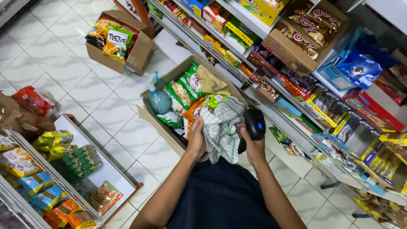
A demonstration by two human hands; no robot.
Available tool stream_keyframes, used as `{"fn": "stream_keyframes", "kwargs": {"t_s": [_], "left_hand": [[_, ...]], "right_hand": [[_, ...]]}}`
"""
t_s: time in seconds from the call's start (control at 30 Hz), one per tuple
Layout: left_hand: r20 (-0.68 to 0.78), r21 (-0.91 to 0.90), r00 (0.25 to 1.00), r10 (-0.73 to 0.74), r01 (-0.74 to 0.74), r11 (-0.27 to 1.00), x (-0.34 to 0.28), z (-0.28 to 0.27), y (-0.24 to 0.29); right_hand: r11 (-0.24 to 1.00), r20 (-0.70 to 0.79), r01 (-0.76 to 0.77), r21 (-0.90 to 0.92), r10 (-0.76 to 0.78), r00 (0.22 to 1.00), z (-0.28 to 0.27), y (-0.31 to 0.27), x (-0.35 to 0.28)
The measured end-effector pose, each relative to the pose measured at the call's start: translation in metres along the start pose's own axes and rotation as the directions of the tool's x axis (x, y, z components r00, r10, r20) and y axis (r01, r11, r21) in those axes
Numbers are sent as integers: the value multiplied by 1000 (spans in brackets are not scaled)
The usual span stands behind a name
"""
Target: The person scans barcodes on snack bags and boxes using a handheld scanner, moving items between a cardboard box and the store shelves.
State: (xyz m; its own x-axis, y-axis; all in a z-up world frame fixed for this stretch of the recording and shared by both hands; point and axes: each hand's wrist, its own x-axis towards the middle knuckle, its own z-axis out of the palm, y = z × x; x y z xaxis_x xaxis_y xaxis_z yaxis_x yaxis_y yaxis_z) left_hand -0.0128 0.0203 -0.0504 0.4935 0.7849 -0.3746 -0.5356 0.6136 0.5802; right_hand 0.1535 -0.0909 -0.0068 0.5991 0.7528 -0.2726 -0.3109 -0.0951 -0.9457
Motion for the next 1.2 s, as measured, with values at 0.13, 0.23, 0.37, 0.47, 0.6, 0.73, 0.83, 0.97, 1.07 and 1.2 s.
{"fn": "stream_keyframes", "kwargs": {"t_s": [0.13, 0.23, 0.37, 0.47, 0.6, 0.73, 0.83, 0.97, 1.07, 1.2], "left_hand": [[42, 293, 997, 68, -77, 953, -6, 8, 11], [191, 507, 960, 206, -276, 816, -12, 9, 26], [69, 522, 923, 380, -358, 774, -11, 14, 59], [87, 595, 880, 466, -422, 684, -15, 26, 85], [243, 626, 877, 415, -468, 624, -32, 46, 118], [263, 686, 923, 281, -384, 618, -42, 66, 134], [237, 719, 942, 239, -335, 608, -45, 74, 136], [196, 630, 942, 272, -334, 701, -43, 67, 144], [70, 437, 970, 233, -239, 867, -39, 61, 153], [-133, 126, 984, 123, -106, 986, -40, 61, 154]], "right_hand": [[994, 75, 13, -104, -5, 997, -1, 7, 4], [986, 77, 42, -159, -31, 997, -6, 20, 8], [910, -139, -78, -407, 22, 990, -19, 26, 13], [923, -180, -76, -377, 8, 984, -19, 15, 12], [844, -15, 2, -537, -12, 1000, -2, -13, 18], [886, 348, 293, -361, -163, 923, 30, -17, 27], [852, 386, 376, -363, -230, 893, 47, 0, 31], [856, 378, 336, -393, -183, 908, 48, 22, 41], [894, 220, 141, -425, -49, 974, 38, 22, 42], [931, 421, 290, -223, -177, 890, 39, 4, 34]]}}
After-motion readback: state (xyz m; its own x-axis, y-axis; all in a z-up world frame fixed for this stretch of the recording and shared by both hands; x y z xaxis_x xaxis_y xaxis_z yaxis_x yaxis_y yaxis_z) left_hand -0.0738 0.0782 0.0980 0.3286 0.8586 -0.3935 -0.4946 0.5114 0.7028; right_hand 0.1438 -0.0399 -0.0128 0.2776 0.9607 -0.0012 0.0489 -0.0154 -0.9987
